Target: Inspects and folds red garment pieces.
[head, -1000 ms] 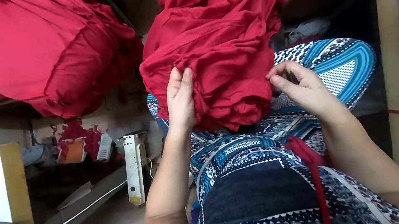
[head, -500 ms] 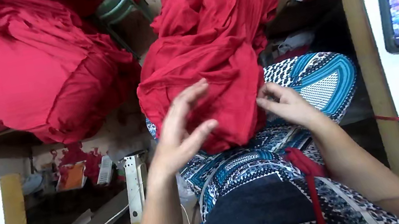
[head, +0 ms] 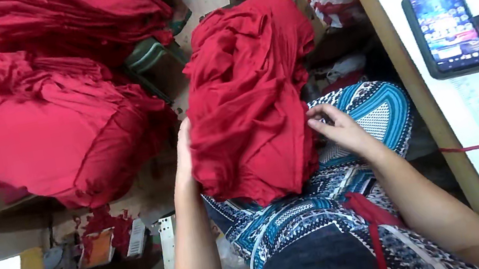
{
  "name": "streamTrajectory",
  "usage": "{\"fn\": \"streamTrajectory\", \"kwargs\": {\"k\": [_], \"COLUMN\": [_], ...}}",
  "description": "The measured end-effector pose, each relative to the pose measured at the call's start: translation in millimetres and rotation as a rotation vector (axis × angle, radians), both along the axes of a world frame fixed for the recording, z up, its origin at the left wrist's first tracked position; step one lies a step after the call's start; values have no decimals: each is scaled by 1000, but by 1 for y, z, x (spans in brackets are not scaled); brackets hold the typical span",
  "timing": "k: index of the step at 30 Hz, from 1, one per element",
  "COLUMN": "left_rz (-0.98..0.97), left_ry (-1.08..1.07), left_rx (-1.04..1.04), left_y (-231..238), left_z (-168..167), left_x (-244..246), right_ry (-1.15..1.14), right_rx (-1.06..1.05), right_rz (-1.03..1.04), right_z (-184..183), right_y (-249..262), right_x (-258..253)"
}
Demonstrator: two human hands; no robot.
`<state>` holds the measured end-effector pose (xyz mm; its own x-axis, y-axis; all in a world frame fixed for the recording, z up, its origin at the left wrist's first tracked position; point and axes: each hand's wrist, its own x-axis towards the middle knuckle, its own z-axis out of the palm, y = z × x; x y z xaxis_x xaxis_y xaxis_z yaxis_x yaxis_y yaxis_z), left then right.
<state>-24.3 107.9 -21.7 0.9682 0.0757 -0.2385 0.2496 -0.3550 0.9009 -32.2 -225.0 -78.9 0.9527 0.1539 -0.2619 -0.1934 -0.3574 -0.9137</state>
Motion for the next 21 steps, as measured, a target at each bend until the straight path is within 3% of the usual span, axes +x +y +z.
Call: {"fn": "streamTrajectory", "kwargs": {"k": [5,11,16,19,21], "left_rz": [-377,-407,-683,-869,-934], "left_ry": [-427,-464,-378,-342,-272], "left_rx": [525,737,606,396,134], "left_y": [-66,-112,-137,-130,-104], "left_z": [10,10,0,5,21], "left_x": [-11,-35,-52,-63,-67], "right_ry": [-164,-534,-709,-488,-329], "right_rx": [1,-48,-156,-348,-377], "right_rz": [-82,18,227,296,289], "right_z": [23,46,48,36,16], "right_y": [0,37,81,91,88], "right_x": [23,47,89,117,125]}}
